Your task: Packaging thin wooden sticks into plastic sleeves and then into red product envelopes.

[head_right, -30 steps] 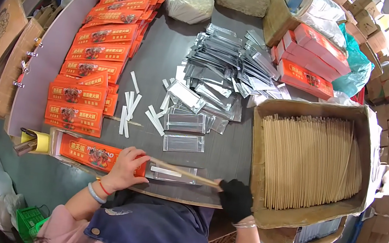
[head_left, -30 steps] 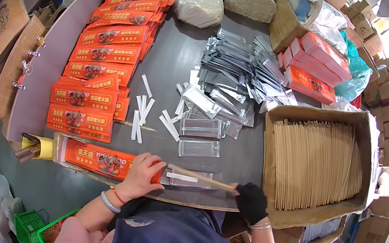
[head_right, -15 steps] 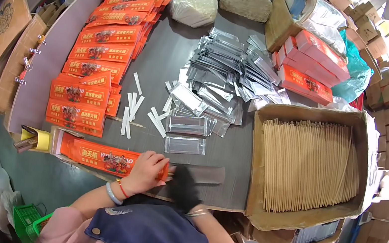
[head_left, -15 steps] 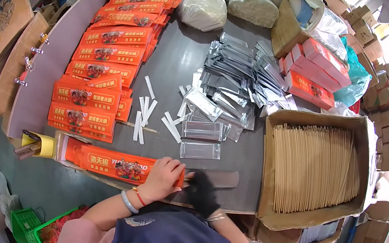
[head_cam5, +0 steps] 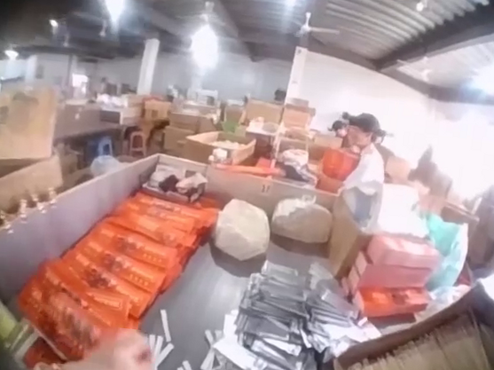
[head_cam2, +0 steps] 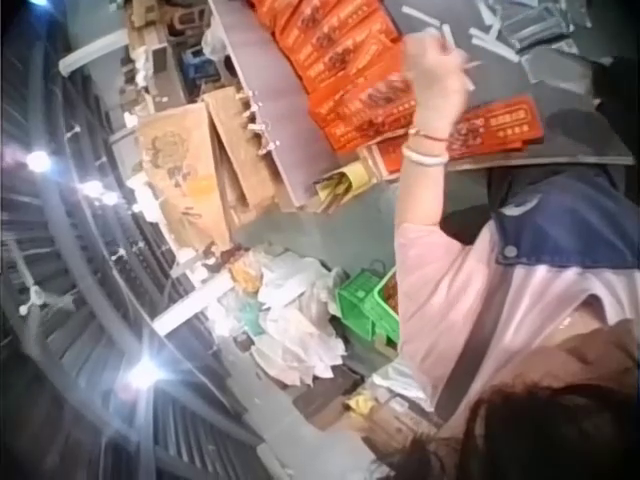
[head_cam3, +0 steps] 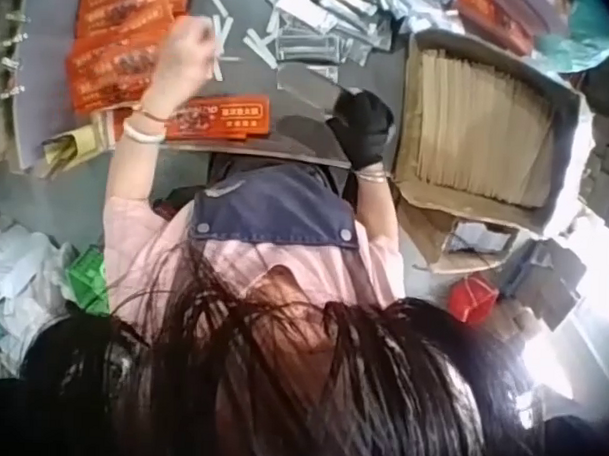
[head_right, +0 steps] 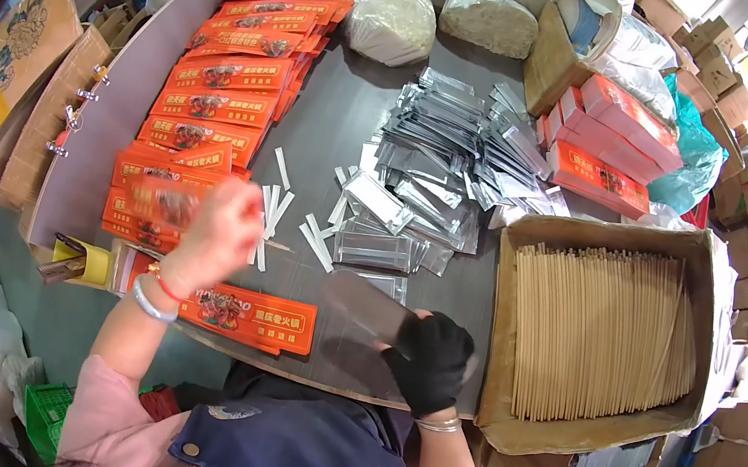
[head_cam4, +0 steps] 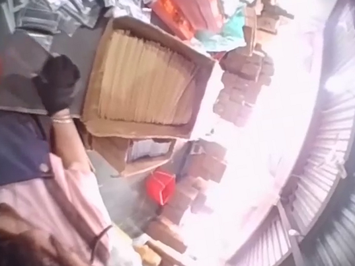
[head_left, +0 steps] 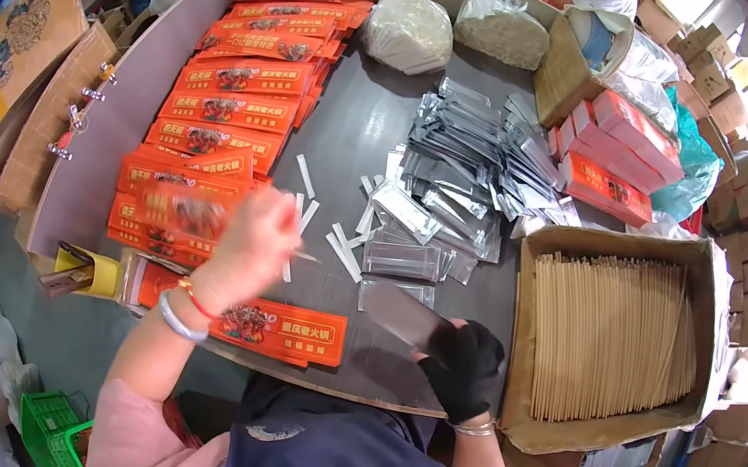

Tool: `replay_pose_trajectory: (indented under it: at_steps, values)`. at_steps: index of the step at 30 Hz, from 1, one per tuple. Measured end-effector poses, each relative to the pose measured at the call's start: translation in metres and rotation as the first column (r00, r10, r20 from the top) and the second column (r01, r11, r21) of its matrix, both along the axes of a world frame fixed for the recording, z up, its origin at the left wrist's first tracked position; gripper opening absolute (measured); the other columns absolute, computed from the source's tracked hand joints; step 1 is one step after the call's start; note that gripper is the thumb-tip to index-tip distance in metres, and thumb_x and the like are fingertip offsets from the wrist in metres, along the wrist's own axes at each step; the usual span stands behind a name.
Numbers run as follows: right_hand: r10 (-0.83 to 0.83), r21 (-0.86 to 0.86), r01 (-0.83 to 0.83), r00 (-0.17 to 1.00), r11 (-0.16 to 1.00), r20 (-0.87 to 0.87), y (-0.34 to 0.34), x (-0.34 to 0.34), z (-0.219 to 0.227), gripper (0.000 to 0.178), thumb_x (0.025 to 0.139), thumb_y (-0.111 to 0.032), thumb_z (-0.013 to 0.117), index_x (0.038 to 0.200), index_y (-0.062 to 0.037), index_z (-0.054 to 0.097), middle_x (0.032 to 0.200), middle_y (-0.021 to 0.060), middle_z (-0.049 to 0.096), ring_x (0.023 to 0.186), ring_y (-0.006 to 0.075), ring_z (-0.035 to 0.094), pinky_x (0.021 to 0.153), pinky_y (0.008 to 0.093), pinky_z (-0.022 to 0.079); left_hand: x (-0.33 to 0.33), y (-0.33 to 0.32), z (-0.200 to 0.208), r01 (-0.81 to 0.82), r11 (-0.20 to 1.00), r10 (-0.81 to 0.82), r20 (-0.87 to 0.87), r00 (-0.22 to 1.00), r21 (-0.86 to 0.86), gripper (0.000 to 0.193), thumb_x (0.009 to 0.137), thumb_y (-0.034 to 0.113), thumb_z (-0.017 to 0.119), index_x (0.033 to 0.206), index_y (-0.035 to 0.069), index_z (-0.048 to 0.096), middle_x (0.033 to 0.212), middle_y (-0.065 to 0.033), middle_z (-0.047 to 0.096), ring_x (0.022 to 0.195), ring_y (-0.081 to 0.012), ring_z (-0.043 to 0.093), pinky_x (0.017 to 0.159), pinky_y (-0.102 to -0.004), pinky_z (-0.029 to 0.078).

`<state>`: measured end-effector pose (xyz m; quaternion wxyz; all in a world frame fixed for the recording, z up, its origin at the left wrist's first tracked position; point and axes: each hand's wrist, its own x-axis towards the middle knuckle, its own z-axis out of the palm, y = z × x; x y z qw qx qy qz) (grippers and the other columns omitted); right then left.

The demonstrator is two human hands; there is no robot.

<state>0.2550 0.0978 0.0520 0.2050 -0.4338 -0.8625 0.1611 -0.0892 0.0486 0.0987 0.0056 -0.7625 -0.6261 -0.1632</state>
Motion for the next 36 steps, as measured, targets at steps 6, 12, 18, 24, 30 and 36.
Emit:
replay_pose_trajectory:
  at_steps: [6, 12, 18, 24, 30, 36]
  values:
    - [0.015, 0.002, -0.015, 0.999, 1.0, 0.044, -0.008, -0.008, -0.009, 0.061, 0.064, -0.039, 0.083, 0.109, -0.0086, 0.057, 0.1, 0.0092, 0.06, 0.095, 0.0303, 0.057, 0.086, 0.0436, 0.039, 0.09, -0.055, -0.097, -0.326, 0.921, 0.387, 0.394, 0.834, -0.215, 0.069, 0.066, 0.028, 0.085, 0.123, 0.001, 0.058, 0.134, -0.0209, 0.045, 0.125, -0.0405, 0.042, 0.106, -0.0474, 0.035]
    - [0.109, -0.031, -0.105, 0.975, 0.994, 0.191, -0.016, 0.001, -0.004, 0.063, 0.065, -0.046, 0.081, 0.111, -0.01, 0.057, 0.102, 0.0075, 0.059, 0.1, 0.0271, 0.055, 0.093, 0.0459, 0.034, 0.08, -0.081, -0.115, -0.325, 0.918, 0.397, 0.491, 0.776, -0.228, 0.085, 0.062, 0.031, 0.087, 0.131, -0.001, 0.052, 0.142, -0.0204, 0.039, 0.135, -0.041, 0.031, 0.112, -0.0481, 0.029]
    - [0.221, -0.145, -0.183, 0.924, 0.972, 0.312, -0.026, -0.008, -0.009, 0.064, 0.068, -0.052, 0.077, 0.113, -0.0108, 0.058, 0.104, 0.0083, 0.059, 0.101, 0.0273, 0.054, 0.096, 0.048, 0.031, 0.078, -0.079, -0.11, -0.308, 0.914, 0.404, 0.525, 0.749, -0.265, 0.087, 0.062, 0.03, 0.088, 0.133, -0.001, 0.05, 0.144, -0.0198, 0.038, 0.138, -0.0414, 0.028, 0.113, -0.0481, 0.027]
    - [0.321, -0.038, -0.319, 0.943, 0.947, 0.081, -0.038, -0.065, -0.051, 0.068, 0.067, -0.052, 0.077, 0.115, -0.009, 0.058, 0.11, 0.0114, 0.06, 0.105, 0.0283, 0.055, 0.094, 0.0507, 0.034, 0.072, -0.064, -0.108, -0.219, 0.947, 0.317, 0.554, 0.77, -0.236, 0.079, 0.066, 0.027, 0.085, 0.132, 0.0, 0.051, 0.141, -0.0198, 0.041, 0.133, -0.0408, 0.034, 0.112, -0.0489, 0.029]
    - [-0.344, 0.129, 0.336, 0.938, 0.933, 0.043, 0.019, 0.05, -0.039, 0.042, 0.071, -0.022, 0.08, 0.104, -0.0025, 0.061, 0.098, 0.0155, 0.063, 0.094, 0.0352, 0.06, 0.085, 0.0432, 0.047, 0.037, 0.013, -0.116, -0.132, 0.991, 0.123, 0.398, 0.909, -0.005, 0.036, 0.073, 0.017, 0.076, 0.106, 0.007, 0.065, 0.112, -0.0092, 0.059, 0.109, -0.0319, 0.052, 0.095, -0.0452, 0.04]
    - [-0.6, 0.184, 0.624, 0.562, 0.759, 0.57, 0.031, 0.115, -0.036, 0.036, 0.082, -0.028, 0.072, 0.105, -0.0056, 0.056, 0.101, 0.0145, 0.057, 0.096, 0.0345, 0.056, 0.08, 0.0478, 0.045, 0.022, 0.019, -0.134, -0.027, 0.998, 0.022, 0.078, 0.997, 0.061, 0.008, 0.079, 0.02, 0.069, 0.082, 0.013, 0.067, 0.086, -0.0023, 0.059, 0.09, -0.0242, 0.055, 0.081, -0.0391, 0.041]
